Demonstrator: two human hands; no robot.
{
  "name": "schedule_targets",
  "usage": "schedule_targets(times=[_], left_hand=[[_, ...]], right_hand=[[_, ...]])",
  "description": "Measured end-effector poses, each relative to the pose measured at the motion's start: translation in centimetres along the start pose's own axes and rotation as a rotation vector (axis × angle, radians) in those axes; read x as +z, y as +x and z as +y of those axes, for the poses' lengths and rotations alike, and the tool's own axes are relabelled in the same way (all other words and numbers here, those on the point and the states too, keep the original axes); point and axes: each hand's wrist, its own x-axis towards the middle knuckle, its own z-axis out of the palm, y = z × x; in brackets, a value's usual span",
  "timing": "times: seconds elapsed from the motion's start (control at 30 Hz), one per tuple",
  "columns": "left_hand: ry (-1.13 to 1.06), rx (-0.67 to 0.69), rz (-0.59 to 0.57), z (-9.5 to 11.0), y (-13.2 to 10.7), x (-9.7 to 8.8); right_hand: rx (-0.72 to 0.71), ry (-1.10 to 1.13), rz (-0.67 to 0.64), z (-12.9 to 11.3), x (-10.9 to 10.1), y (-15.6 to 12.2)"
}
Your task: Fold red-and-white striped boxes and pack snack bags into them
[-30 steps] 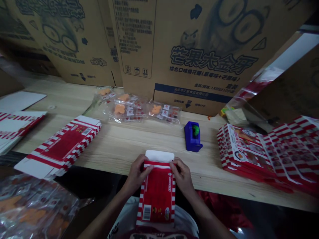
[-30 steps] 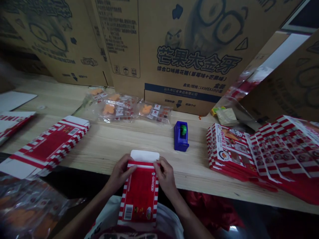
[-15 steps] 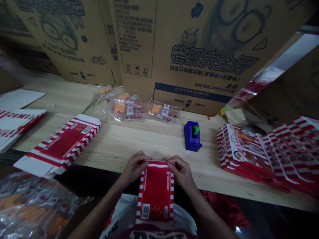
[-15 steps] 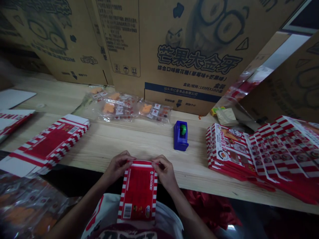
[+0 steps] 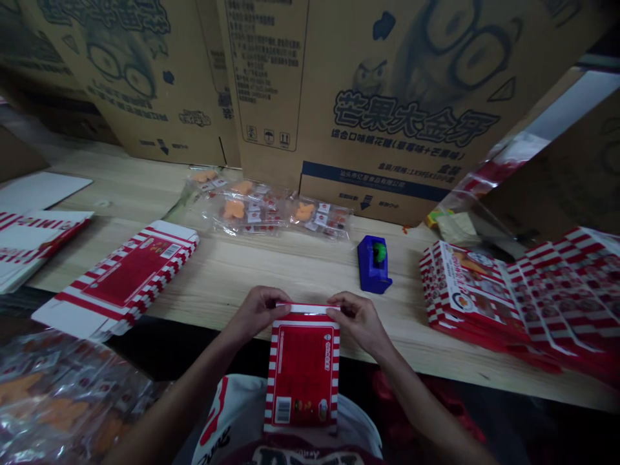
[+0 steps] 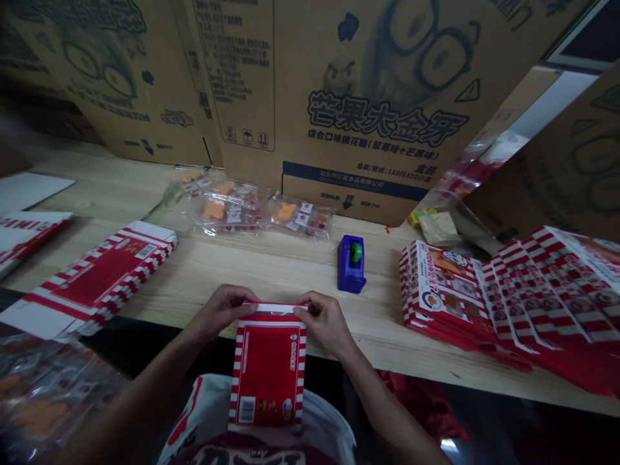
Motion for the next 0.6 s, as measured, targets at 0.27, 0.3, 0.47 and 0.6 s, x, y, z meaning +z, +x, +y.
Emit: schedule_targets(times=[0.27, 0.3, 0.47, 0.6], left_hand=[[-0.091, 0.015, -0.077, -0.1, 0.4, -0.1], [-0.081, 0.043, -0.083, -0.3, 0.3, 0.0], [-0.205, 0.081, -0.082, -1.8, -0.7, 1.0], [-0.246, 0.052, 0.030, -2.8, -1.2, 2.4]], right_hand=[[-0.031, 0.077, -0.033, -0.5, -0.1, -0.3], [-0.048, 0.087, -0.026, -0.3, -0.1, -0.6], [-0.109, 0.153, 0.071, 1.1, 0.4, -2.1], [-0.129, 0.174, 0.176, 2.2, 1.9, -3.3]])
